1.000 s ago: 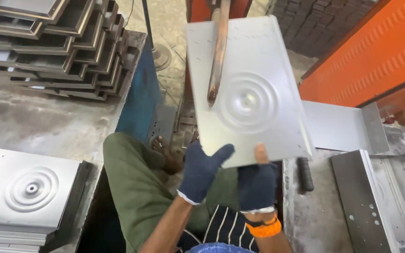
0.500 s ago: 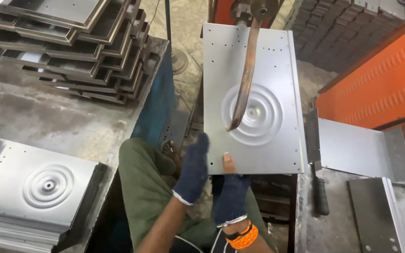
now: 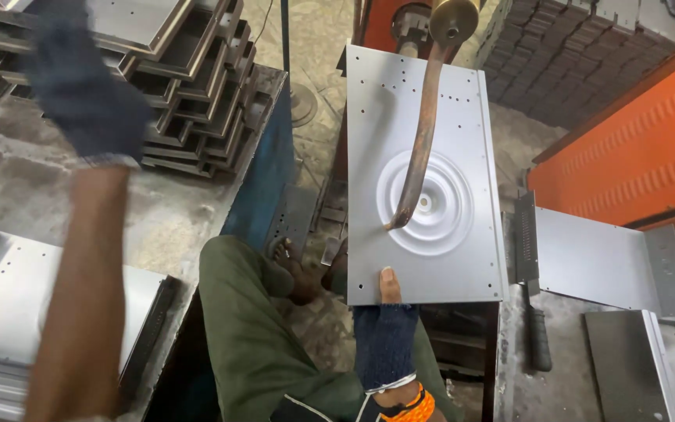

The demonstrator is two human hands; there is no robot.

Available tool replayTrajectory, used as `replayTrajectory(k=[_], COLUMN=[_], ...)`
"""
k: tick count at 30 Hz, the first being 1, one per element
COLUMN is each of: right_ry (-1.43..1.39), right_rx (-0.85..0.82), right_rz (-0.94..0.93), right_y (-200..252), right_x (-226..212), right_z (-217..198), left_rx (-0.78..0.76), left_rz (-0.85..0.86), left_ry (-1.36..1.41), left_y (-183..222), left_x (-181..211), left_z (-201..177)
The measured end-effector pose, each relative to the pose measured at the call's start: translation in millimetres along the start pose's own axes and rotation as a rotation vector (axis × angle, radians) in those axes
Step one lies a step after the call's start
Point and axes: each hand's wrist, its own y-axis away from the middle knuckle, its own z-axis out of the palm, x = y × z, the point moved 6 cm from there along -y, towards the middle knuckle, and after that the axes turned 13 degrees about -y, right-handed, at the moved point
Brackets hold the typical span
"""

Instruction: Using a spot welder to join metal panels and assemble enclosures.

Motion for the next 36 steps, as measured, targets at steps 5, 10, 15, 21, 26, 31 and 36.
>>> replayTrajectory(k=[5, 10, 15, 21, 26, 31, 36], right_ry=[-0.047, -0.095, -0.151, 0.003, -0.142, -0.216, -0.255], right_rx=[0.023, 0.043, 0.062, -0.095, -0.041, -0.023, -0.073], right_rz=[0.015, 0.063, 0.109, 0.027, 0.089, 0.143, 0.180], right_y=[5, -10, -43, -55, -57, -54, -59], right_x=[-26, -18, 26, 30, 33, 31, 35], right_z=[22, 7, -60, -71, -65, -58, -66], left_rx=[-0.226, -0.596, -0.137, -0.438, -0.243, -0.482, -0.721], left_rz=[0.023, -0.023, 0.231, 0.290, 0.301, 0.137, -0.189], left_ry=[0.059, 0.030, -0.301, -0.219, -0.400, -0.533, -0.229], left_y=[2, 28, 7, 18, -2, 9, 126], left_x=[-86, -99, -89, -145, -91, -44, -35], left_z=[105, 90, 63, 205, 116, -7, -99])
